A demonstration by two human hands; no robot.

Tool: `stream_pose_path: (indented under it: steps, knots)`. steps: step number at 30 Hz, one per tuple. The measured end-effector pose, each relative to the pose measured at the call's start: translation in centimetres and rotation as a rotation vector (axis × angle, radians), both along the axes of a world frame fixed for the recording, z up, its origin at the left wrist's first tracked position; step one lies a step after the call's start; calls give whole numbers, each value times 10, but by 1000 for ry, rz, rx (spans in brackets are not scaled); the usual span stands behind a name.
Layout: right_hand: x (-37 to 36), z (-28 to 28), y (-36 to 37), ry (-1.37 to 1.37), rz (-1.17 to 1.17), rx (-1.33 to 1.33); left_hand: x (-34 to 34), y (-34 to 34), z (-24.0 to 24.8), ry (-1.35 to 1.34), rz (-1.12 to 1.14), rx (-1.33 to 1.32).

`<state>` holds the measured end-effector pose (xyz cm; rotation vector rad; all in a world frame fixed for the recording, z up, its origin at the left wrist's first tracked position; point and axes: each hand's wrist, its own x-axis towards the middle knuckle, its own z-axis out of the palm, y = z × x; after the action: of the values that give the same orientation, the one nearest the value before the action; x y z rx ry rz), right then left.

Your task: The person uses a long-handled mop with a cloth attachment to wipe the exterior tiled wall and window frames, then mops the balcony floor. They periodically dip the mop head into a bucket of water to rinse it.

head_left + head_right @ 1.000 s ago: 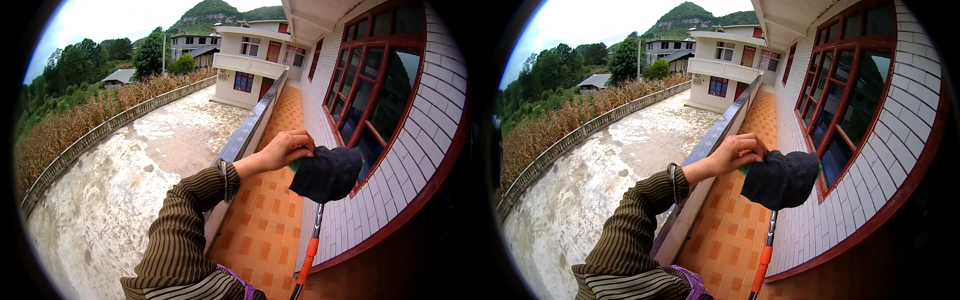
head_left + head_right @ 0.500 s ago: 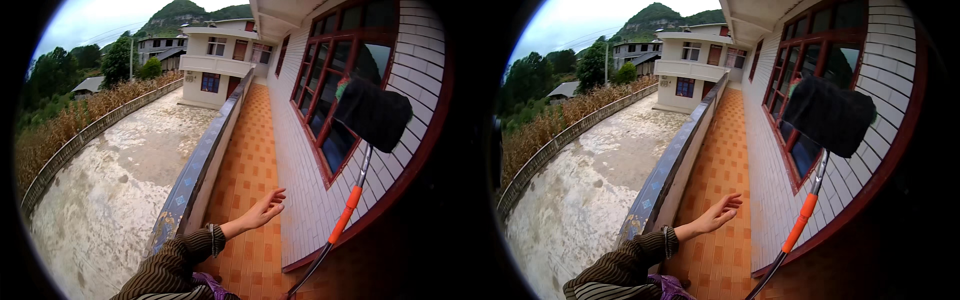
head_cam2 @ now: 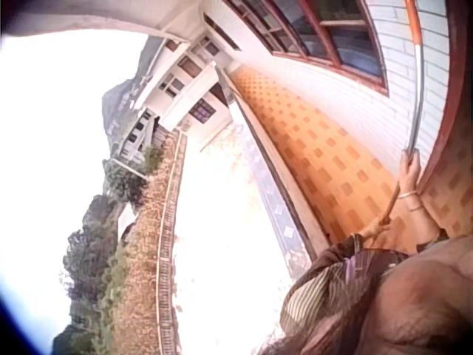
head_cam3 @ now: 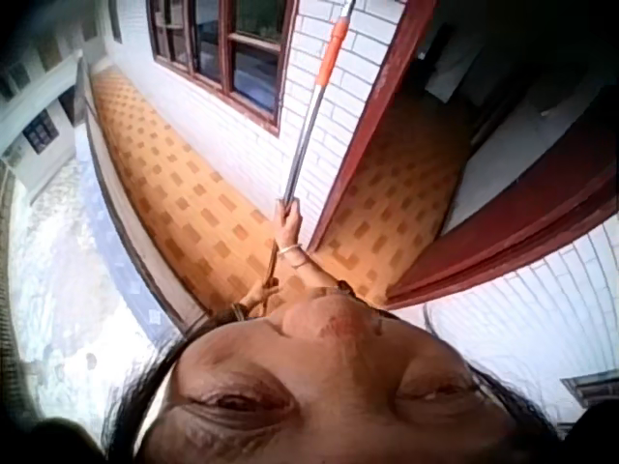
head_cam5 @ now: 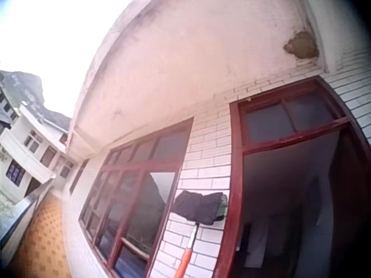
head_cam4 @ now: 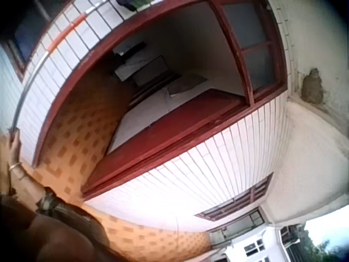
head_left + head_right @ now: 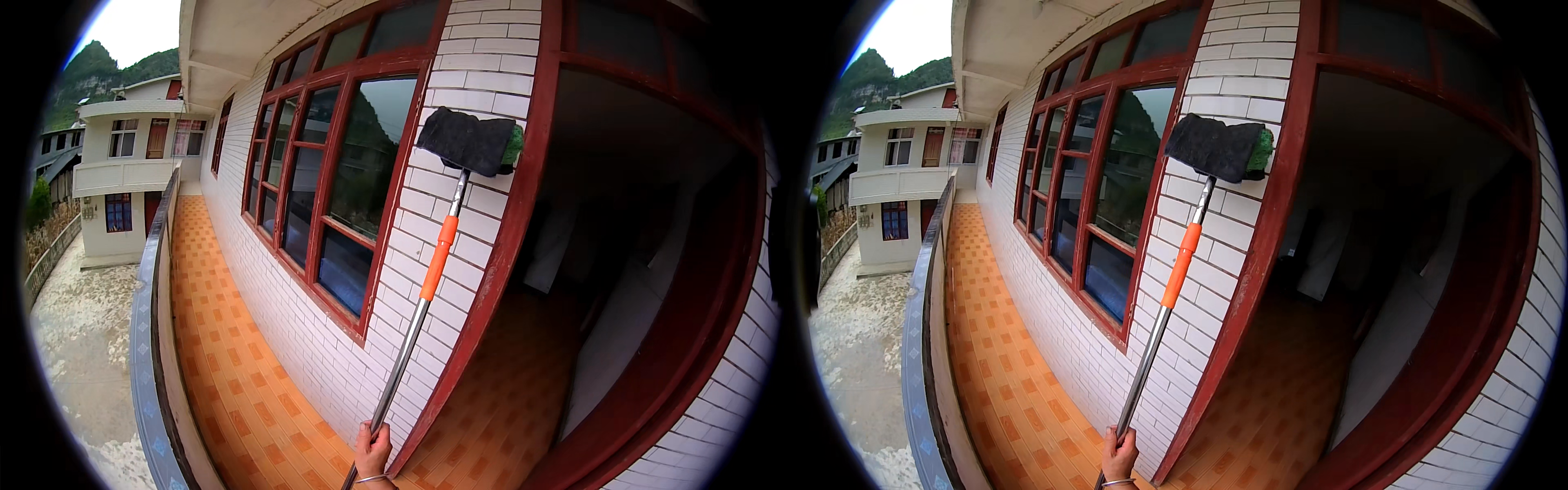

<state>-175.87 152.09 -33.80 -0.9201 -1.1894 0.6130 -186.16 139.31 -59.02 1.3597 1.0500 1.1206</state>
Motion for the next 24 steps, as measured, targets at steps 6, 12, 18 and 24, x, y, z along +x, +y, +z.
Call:
stream_pose_path:
  steps: [6, 12, 18, 24]
  knots:
    - [-29, -42, 18, -120, -195, -64, 31, 119, 229, -11, -56, 203]
    - [-47, -5, 51, 227, 167, -99, -5, 131, 210, -20, -20, 117]
    - [-27, 176, 124, 98, 206, 180, -56, 96, 109, -51, 38, -160]
    - [-51, 243, 164, 96, 226, 262, -71, 109, 168, 80, 183, -13]
